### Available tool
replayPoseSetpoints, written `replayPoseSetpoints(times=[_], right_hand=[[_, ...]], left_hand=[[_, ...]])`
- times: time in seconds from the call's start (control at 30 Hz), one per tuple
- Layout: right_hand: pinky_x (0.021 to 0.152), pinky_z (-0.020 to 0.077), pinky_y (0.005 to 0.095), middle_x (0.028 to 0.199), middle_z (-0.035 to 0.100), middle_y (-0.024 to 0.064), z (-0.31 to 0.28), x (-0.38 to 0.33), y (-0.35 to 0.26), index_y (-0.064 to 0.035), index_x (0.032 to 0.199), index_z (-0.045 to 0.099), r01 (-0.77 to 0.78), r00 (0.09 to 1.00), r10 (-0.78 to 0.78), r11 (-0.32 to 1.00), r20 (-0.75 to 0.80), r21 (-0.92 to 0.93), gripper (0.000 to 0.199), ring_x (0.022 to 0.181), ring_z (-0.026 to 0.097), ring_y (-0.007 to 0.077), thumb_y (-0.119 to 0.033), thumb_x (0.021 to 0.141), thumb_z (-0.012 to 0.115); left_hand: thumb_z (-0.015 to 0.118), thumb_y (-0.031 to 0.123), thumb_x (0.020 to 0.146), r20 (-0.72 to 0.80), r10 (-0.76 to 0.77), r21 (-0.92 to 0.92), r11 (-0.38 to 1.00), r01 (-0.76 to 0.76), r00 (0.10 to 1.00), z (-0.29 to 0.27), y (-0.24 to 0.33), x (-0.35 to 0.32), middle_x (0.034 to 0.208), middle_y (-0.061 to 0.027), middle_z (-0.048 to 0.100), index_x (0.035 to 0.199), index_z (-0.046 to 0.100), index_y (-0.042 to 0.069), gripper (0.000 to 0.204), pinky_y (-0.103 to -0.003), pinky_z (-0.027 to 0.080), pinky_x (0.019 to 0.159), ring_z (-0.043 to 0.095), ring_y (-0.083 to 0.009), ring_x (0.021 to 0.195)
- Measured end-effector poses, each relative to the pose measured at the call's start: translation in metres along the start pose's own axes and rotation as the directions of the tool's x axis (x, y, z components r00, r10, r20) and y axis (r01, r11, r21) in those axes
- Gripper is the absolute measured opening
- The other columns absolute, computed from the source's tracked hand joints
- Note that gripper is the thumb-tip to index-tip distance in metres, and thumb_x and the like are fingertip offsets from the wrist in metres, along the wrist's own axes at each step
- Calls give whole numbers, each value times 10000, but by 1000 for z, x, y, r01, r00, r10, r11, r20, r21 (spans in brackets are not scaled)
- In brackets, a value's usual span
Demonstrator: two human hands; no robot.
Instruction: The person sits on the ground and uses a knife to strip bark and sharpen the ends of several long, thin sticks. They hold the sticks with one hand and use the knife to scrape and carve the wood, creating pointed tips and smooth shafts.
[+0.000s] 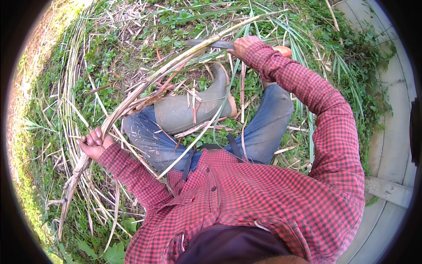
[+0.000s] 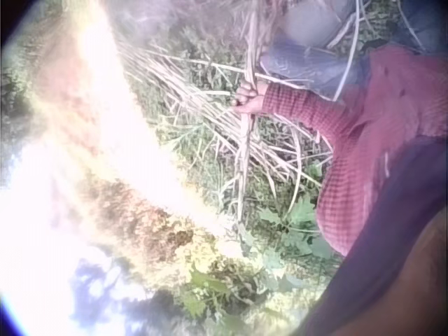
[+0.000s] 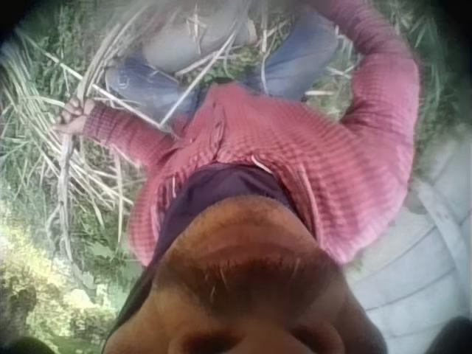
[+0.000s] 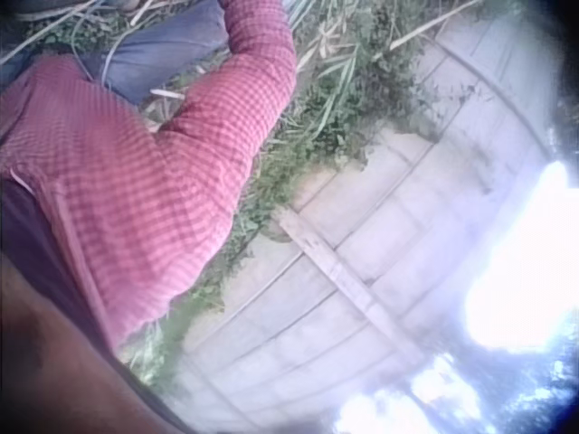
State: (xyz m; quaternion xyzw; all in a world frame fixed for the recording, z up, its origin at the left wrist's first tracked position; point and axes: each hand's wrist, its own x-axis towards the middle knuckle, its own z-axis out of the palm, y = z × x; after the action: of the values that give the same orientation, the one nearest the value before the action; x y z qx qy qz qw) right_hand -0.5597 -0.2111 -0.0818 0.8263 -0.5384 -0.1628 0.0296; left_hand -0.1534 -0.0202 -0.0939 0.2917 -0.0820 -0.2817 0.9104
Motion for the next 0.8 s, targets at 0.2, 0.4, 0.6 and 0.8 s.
replayPoseSetpoints(times=[0.2, 0.4, 0.6, 0.8], right_hand=[[669, 509, 401, 783, 618, 176, 8, -29, -84, 11, 866, 548, 275, 961, -272, 952, -41, 133, 553, 749, 622, 300, -525, 841, 415], [774, 475, 401, 887, 618, 216, 58, -59, 177, -20, 928, 631, -399, 911, 396, 917, -116, 3, 561, 851, 606, 319, -519, 848, 388], [787, 462, 428, 924, 604, 231, 37, -78, 156, -4, 989, 579, -586, 810, 579, 804, 92, 101, 622, 894, 583, 353, -562, 852, 340], [731, 483, 411, 830, 622, 191, 22, -89, 94, -23, 960, 580, -251, 965, 248, 968, 86, 22, 582, 825, 605, 321, -553, 850, 363]], left_hand=[[477, 283, 887, 31, -45, -50, 998, 47, 999, 25, -45, -34, 429, 42, 265, 631, 457, 115, 307, -258, 262, 399, 243, -89, 350], [411, 201, 889, -106, 67, -7, 998, -68, 992, -31, 61, 51, 408, 52, 261, 593, 331, 143, 312, -230, 288, 316, 250, -77, 315], [434, 227, 877, -141, 17, -51, 998, -25, 990, -22, -10, 48, 446, 32, 242, 654, 345, 117, 265, -267, 283, 381, 214, -101, 333], [445, 244, 878, -273, 17, 6, 1000, -16, 962, -2, -9, 44, 476, 28, 259, 651, 348, 122, 275, -274, 308, 420, 228, -105, 346]])
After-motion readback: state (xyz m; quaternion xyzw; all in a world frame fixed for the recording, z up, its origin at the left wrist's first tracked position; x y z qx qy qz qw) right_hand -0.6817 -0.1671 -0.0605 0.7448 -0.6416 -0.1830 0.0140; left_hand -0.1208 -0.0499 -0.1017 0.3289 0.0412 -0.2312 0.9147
